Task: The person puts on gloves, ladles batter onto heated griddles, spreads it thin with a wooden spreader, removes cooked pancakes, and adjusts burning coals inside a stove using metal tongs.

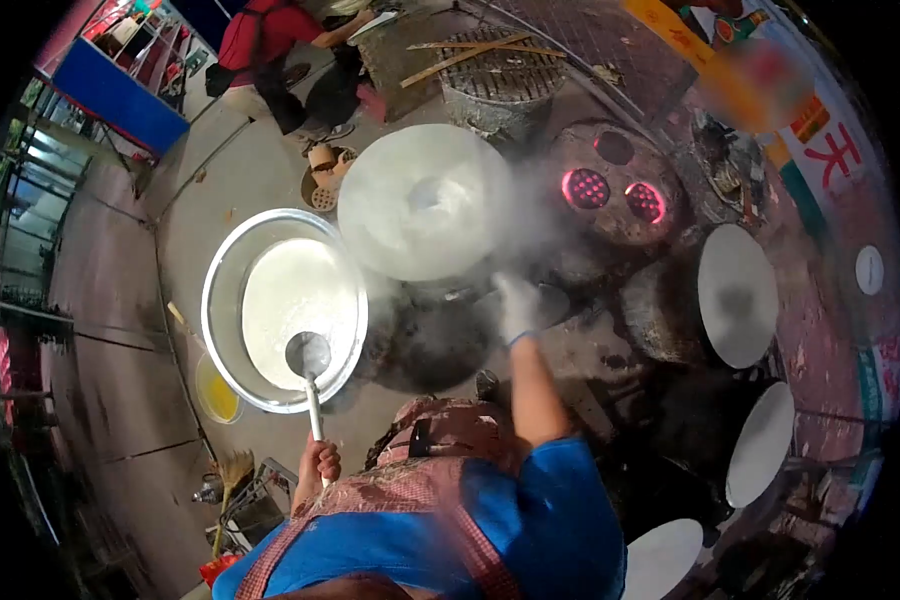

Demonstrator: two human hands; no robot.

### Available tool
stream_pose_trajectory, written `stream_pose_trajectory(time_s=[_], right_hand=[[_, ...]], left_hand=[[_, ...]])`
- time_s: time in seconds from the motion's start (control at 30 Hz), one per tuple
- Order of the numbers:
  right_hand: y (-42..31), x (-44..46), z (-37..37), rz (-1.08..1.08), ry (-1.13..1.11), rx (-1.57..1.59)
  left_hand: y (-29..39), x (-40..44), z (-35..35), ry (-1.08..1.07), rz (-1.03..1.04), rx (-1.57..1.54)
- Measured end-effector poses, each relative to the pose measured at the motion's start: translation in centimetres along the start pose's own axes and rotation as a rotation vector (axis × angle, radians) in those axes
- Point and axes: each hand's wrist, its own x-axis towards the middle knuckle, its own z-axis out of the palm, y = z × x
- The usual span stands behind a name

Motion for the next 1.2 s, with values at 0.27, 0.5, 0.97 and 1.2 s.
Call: stream_pose_trajectory(time_s=[0.27, 0.5, 0.97, 1.2], right_hand=[[-1.7, -0.4, -0.1, -0.041, -0.084, -0.536], [-4.1, 7.0, 0.3, -0.523, -0.173, -1.512], [-4.5, 0.4, -6.0, -0.370, 0.046, -1.690], [1.5, -7.5, -1.9, -0.572, -0.054, -1.488]], left_hand=[[1.6, 1.6, -1.7, -0.070, -0.156, -0.204], [2.7, 4.8, 1.3, 0.051, -0.167, -0.067], [5.0, 15.3, 23.6, -0.214, 0.166, 0.218], [2.1, 18.1, 23.5, -0.258, -0.111, 0.030]])
